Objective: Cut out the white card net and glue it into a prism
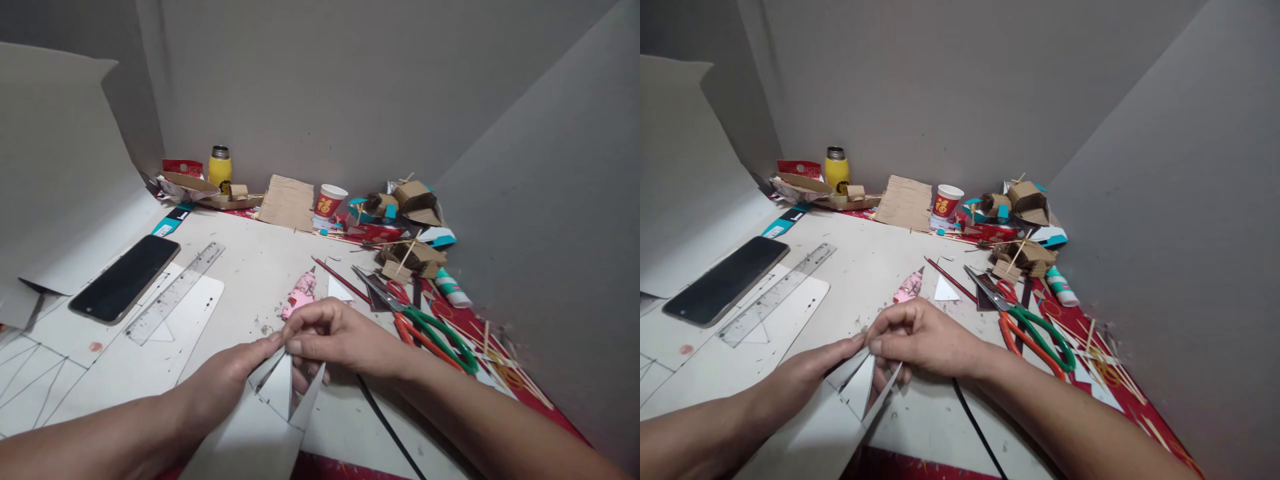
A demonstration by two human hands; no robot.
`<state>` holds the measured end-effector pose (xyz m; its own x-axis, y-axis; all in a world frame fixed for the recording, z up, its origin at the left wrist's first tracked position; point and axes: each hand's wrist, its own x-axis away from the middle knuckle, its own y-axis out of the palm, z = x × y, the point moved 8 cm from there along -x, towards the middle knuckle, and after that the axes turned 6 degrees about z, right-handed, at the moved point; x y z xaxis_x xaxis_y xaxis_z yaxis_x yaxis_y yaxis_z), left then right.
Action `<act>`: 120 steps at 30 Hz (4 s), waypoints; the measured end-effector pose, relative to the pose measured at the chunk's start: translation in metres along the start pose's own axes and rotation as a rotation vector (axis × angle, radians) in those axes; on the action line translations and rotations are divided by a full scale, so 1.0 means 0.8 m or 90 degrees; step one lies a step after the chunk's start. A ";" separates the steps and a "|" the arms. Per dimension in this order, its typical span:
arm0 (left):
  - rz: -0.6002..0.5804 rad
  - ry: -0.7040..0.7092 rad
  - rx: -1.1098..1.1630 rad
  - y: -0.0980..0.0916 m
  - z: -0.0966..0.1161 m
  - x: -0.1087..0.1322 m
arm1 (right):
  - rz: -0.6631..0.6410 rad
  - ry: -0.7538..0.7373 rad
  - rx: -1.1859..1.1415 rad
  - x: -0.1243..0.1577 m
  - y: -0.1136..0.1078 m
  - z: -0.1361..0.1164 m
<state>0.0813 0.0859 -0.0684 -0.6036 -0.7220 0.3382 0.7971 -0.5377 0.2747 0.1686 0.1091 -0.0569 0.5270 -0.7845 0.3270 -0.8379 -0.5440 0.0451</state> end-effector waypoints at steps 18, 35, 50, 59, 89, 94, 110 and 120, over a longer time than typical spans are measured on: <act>0.193 0.002 -0.210 -0.024 0.024 0.013 | 0.209 -0.099 0.033 0.003 -0.029 -0.017; 0.213 0.045 -0.133 -0.021 0.007 0.010 | 0.145 -0.211 0.570 0.018 0.018 -0.026; 0.219 0.113 -0.164 -0.015 0.026 0.009 | 0.146 -0.238 0.560 0.021 0.022 -0.032; 0.234 0.119 -0.140 -0.010 0.026 0.012 | 0.227 -0.249 0.438 0.023 0.014 -0.030; 0.194 0.072 -0.218 -0.005 0.001 0.012 | 0.289 -0.181 0.223 0.021 0.009 -0.005; 0.219 0.145 -0.265 -0.009 0.019 0.013 | 0.304 -0.178 0.242 0.020 0.005 -0.012; 0.112 0.237 -0.543 -0.006 0.026 0.001 | 0.305 -0.175 0.302 0.009 -0.010 -0.006; 0.121 0.289 -0.747 -0.004 0.005 0.003 | 0.290 -0.152 0.315 0.006 -0.009 0.001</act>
<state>0.0775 0.0876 -0.0652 -0.6034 -0.7889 -0.1164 0.5461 -0.3025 -0.7812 0.1771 0.1087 -0.0563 0.2038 -0.9790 -0.0064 -0.8490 -0.1735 -0.4991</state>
